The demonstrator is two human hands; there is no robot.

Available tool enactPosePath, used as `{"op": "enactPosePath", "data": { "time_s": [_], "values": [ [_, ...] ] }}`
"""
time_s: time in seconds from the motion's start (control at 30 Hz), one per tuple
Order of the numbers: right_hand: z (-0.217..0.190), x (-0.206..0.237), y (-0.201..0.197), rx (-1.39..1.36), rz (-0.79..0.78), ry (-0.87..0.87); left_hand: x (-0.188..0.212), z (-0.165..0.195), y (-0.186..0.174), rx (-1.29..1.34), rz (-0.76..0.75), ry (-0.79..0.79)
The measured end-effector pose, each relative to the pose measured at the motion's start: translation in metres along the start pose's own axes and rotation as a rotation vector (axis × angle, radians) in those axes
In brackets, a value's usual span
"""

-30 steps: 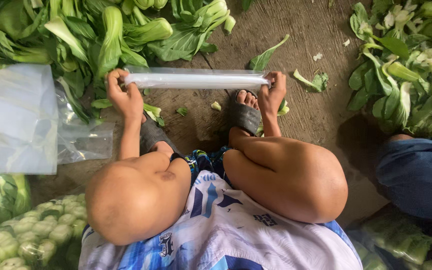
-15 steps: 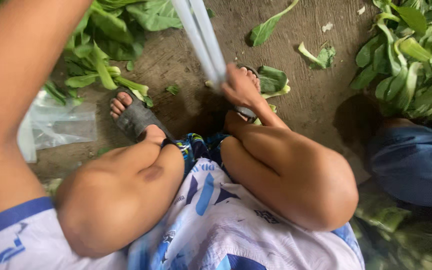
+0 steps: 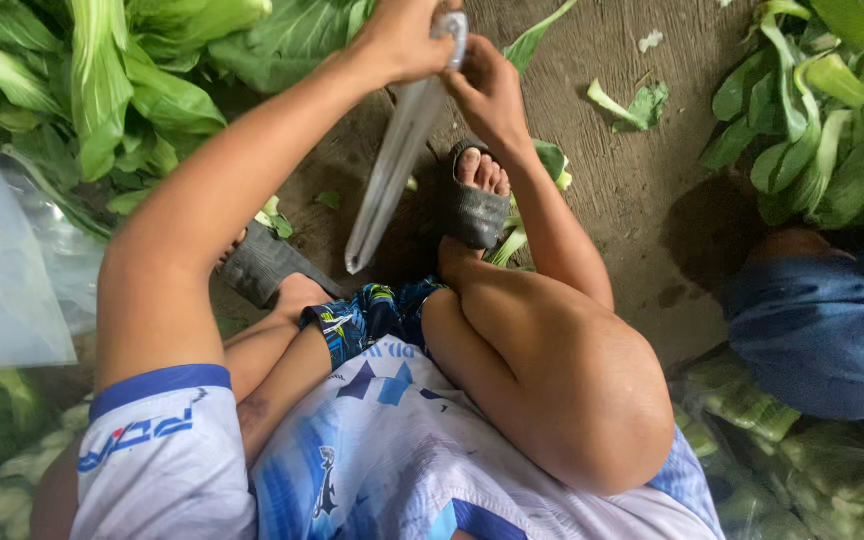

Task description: The person sits on the floor and sorts bok choy from a large pile into a clear plastic bag. They repeatedly pick up bunches, place them into the bag, and adjust the contents to fit more.

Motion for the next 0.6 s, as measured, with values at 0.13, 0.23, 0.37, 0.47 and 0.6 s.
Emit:
{"op": "enactPosePath", "data": {
  "time_s": [0.13,0.23,0.37,0.47,0.6],
  "values": [
    [0.015,0.004,-0.004,-0.246,-0.043,0.080,0.020,-0.016,0.012,0.339,-0.214,-0.103],
    [0.022,0.004,-0.006,-0.241,-0.053,0.126,0.029,-0.030,0.015,0.423,-0.245,-0.162],
    [0.027,0.002,-0.016,-0.140,-0.034,0.148,0.033,-0.056,-0.007,0.165,-0.076,-0.244],
    [0.021,0.001,-0.025,0.026,-0.040,0.066,0.037,-0.065,-0.010,0.067,-0.124,-0.297],
    [0.013,0.002,-0.034,0.244,-0.021,-0.014,0.032,-0.051,-0.019,0.054,-0.082,-0.130]
  ]
}}
Point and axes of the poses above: each hand's wrist, its own x-axis away from the middle knuckle, its own y-axis out of the palm, z = x × y, the point moved 8 cm from there along -x, towards the middle knuckle, and after that the axes turned 5 degrees about x, right-handed, at the moved point
